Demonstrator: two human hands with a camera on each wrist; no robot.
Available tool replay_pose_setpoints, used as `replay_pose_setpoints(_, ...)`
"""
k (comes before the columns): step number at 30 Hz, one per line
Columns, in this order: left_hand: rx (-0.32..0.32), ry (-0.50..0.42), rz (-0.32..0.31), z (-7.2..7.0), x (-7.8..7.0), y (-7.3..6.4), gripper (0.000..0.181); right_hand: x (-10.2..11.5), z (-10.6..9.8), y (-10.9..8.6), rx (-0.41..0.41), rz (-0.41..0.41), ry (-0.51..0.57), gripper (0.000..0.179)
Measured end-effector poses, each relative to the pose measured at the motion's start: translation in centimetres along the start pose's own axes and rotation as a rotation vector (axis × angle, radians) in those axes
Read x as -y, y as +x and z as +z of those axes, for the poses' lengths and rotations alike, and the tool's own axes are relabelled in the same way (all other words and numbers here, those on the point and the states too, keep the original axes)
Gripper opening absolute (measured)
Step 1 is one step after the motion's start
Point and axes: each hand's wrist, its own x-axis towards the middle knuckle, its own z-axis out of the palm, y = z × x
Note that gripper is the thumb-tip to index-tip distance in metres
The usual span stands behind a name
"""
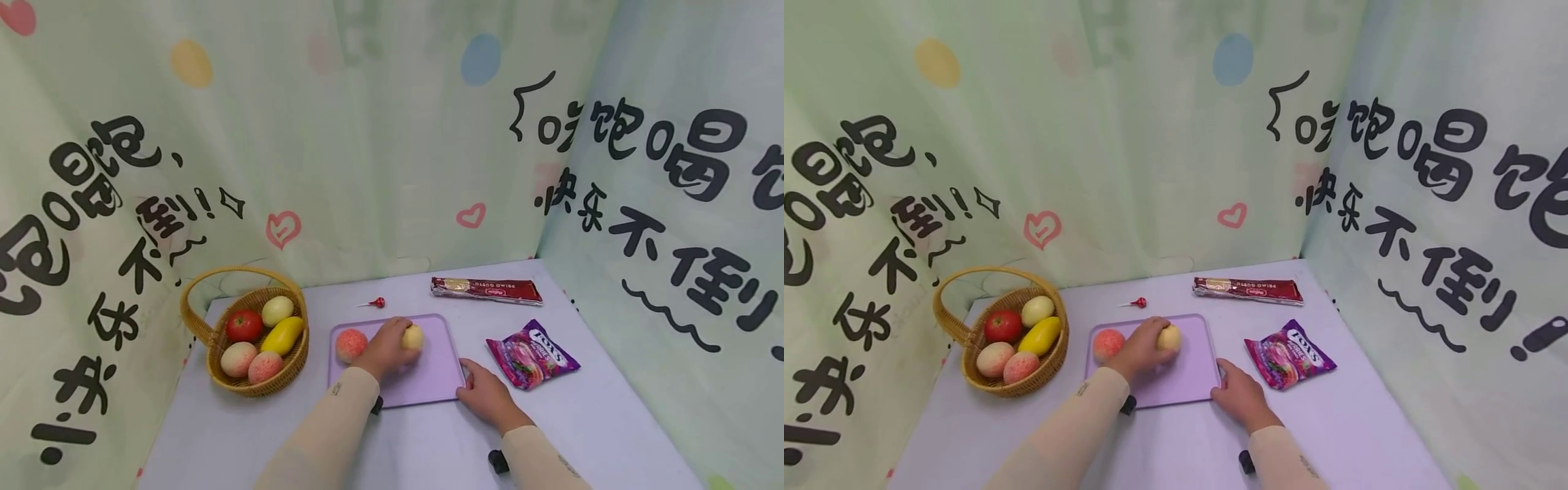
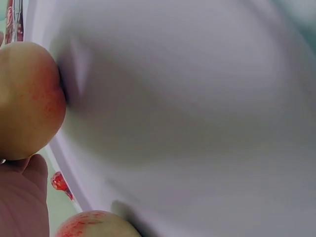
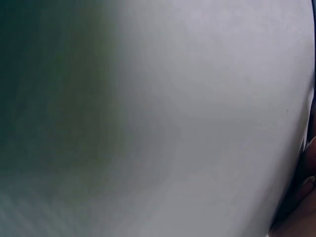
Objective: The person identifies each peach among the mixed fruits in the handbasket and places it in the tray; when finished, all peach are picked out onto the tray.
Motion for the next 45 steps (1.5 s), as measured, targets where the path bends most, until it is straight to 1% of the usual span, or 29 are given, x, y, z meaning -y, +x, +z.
replay_pose_setpoints(3,-0.002,-0.001,-0.015,-0.2,0.0,0.0,0.065,0.1,-0.1,0.0,0.003,-0.004,-0.002,0.07)
replay_pose_setpoints(8,-0.018,-0.001,0.001,-0.5,-0.3,0.0,0.061,0.2,-0.1,0.1,0.013,0.004,-0.004,0.07)
replay_pose_setpoints(13,-0.033,-0.012,0.009,-0.7,-0.3,-0.2,0.063,0.2,-0.1,0.1,0.017,0.009,-0.007,0.07)
replay_pose_setpoints(16,-0.053,-0.005,0.041,-1.1,-0.5,-0.4,0.064,0.2,-0.1,0.2,0.016,0.009,-0.007,0.07)
replay_pose_setpoints(18,-0.06,0.018,0.067,-1.5,-0.6,-0.6,0.063,0.2,0.0,0.2,0.015,0.01,-0.008,0.07)
replay_pose_setpoints(20,-0.066,0.054,0.097,-2.0,-0.7,-0.8,0.061,0.1,0.0,0.2,0.016,0.012,-0.007,0.071)
replay_pose_setpoints(23,-0.065,0.093,0.117,-3.0,-0.7,-1.1,0.06,0.1,0.0,0.2,0.02,0.014,-0.009,0.071)
replay_pose_setpoints(27,-0.068,0.097,0.133,-4.2,-0.4,-1.6,0.063,0.2,0.0,0.2,0.023,0.013,-0.009,0.071)
replay_pose_setpoints(30,-0.071,0.116,0.177,-5.0,-0.1,-2.1,0.064,0.1,0.1,0.2,0.023,0.014,-0.01,0.071)
replay_pose_setpoints(33,-0.066,0.142,0.237,-5.9,0.0,-2.8,0.064,0.1,0.1,0.3,0.024,0.012,-0.017,0.071)
replay_pose_setpoints(37,-0.069,0.187,0.279,-7.1,0.1,-3.9,0.065,0.1,0.1,0.3,0.021,0.01,-0.018,0.071)
replay_pose_setpoints(40,-0.084,0.215,0.282,-7.9,0.1,-4.6,0.067,0.2,0.0,0.2,0.013,0.009,-0.015,0.071)
replay_pose_setpoints(45,-0.113,0.222,0.277,-9.3,0.2,-5.9,0.069,0.4,-0.1,0.0,0.011,0.01,-0.015,0.071)
